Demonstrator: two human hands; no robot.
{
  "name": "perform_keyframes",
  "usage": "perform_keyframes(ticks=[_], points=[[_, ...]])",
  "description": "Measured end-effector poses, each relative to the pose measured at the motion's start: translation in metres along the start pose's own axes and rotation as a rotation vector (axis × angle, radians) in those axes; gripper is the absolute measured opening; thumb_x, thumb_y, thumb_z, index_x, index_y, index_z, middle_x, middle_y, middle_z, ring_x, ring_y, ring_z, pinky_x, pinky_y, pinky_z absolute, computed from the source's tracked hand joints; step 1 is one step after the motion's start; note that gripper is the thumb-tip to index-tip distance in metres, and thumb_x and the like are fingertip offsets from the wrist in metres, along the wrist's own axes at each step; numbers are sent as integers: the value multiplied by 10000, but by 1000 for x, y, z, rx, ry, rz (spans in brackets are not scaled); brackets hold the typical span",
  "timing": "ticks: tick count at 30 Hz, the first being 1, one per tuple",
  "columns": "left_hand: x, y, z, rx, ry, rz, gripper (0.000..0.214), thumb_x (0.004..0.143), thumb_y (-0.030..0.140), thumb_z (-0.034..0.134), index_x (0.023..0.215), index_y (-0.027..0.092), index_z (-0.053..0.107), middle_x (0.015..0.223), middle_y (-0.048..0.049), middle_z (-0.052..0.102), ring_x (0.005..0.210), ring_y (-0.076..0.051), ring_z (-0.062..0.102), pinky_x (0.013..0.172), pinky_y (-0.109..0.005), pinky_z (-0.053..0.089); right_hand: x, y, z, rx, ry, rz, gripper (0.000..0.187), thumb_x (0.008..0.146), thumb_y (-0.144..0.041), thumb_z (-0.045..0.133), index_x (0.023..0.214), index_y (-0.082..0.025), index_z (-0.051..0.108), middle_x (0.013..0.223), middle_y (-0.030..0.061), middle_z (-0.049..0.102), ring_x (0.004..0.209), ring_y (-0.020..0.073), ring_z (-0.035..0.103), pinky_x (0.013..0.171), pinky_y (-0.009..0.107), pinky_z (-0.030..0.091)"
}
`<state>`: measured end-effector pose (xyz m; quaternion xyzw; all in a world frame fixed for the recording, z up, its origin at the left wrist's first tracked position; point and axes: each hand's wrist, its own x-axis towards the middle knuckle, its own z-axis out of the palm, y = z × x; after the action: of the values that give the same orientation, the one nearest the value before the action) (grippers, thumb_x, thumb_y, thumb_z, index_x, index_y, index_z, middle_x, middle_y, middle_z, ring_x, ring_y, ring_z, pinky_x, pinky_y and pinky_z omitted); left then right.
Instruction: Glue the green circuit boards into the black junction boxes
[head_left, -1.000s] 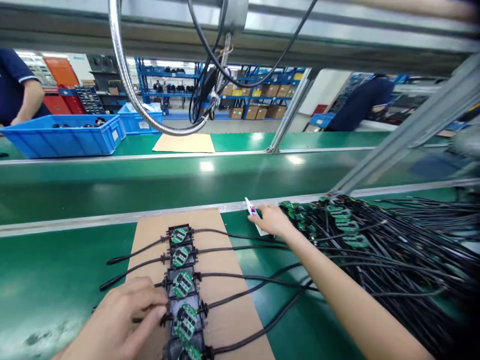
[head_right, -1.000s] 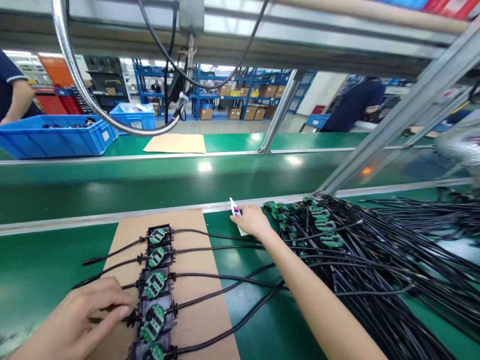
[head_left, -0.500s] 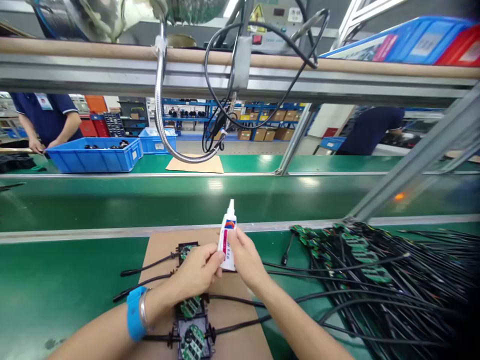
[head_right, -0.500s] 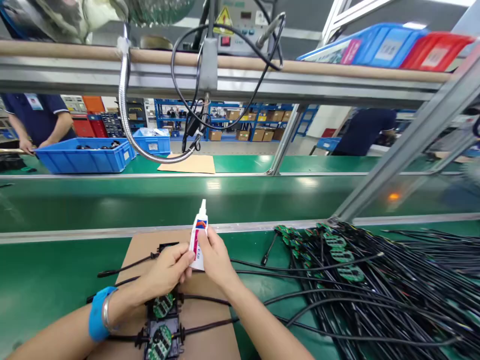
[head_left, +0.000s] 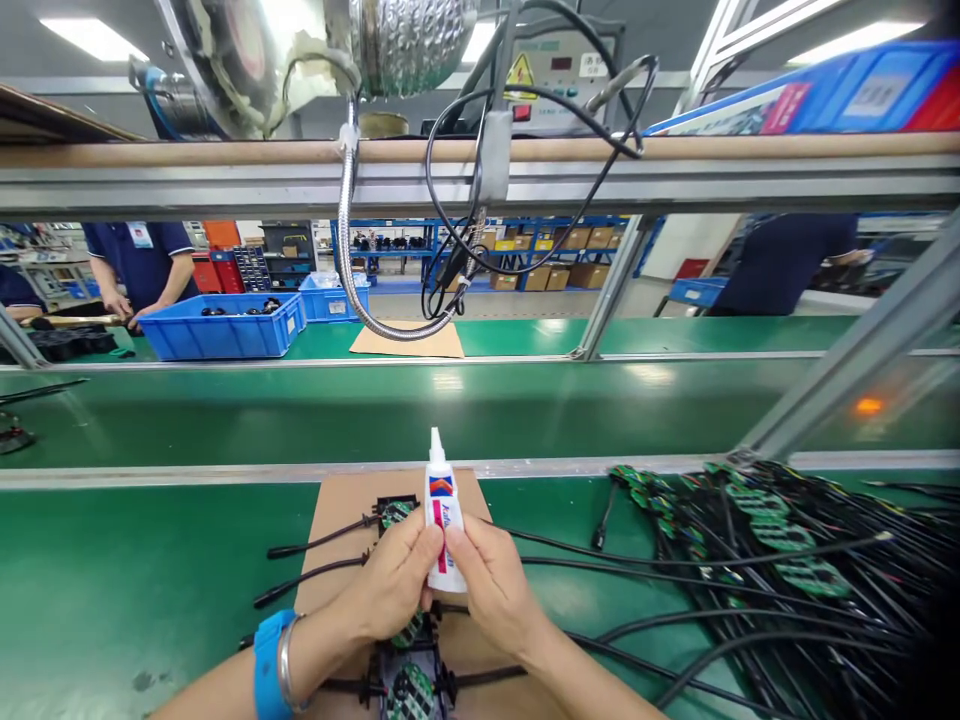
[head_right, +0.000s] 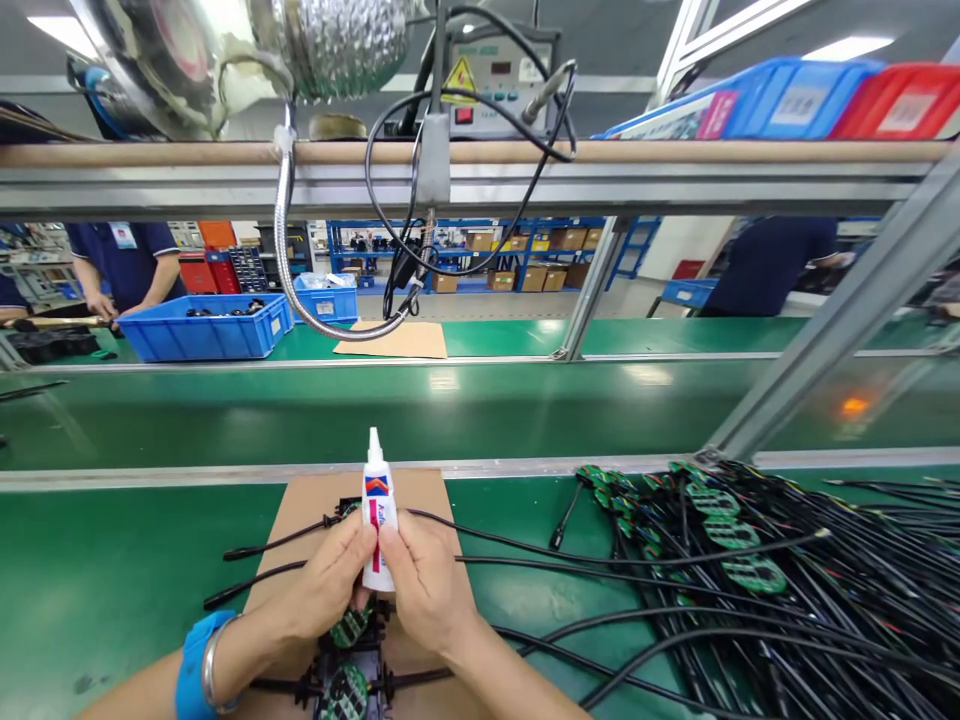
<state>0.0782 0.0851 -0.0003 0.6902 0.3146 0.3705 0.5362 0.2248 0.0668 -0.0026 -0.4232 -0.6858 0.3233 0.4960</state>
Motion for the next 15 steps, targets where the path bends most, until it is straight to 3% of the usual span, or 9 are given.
perform_keyframes(ticks=[3, 7, 10, 13, 15], points=[[-4, 0, 2, -19, 26, 10, 466, 952, 583, 362, 905, 152, 534, 697, 9, 483, 540, -91, 412, 481, -203, 330, -1, 0, 4, -47, 10, -27, 368, 974, -431, 372, 736, -179, 497, 666, -3, 507, 590, 116, 441, 539, 231, 368], [-8, -4, 2, -60, -58, -68, 460, 949, 588, 350, 948, 155, 504, 593, 37, 477, 435, -82, 417, 404, -187, 315, -1, -1, 3, -118, -9, -62, 346, 995, -353, 325, 745, -186, 496, 633, -16, 518, 548, 109, 462, 521, 226, 375], [-3, 1, -10, -63, 15, -86, 421, 949, 555, 352, 925, 157, 489, 565, 55, 451, 392, -77, 387, 362, -184, 300, 7, -9, -8, -183, -21, -117, 287, 967, -295, 394, 728, -189, 513, 635, -8, 541, 564, 120, 488, 543, 240, 393], [9, 18, -30, -37, 100, -62, 331, 931, 457, 431, 815, 157, 513, 572, 51, 446, 443, -77, 392, 412, -189, 320, 28, -29, -18, -458, -19, -432, 150, 886, -172, 458, 950, -159, 594, 931, 91, 644, 875, 202, 573, 787, 337, 450], [19, 34, -44, -13, 129, -35, 264, 887, 374, 515, 746, 152, 540, 596, 32, 486, 526, -94, 445, 492, -205, 373, 51, -44, -17, -738, -167, -714, 415, 832, -98, 437, 1240, -91, 508, 1234, 178, 567, 1145, 263, 497, 963, 429, 380]])
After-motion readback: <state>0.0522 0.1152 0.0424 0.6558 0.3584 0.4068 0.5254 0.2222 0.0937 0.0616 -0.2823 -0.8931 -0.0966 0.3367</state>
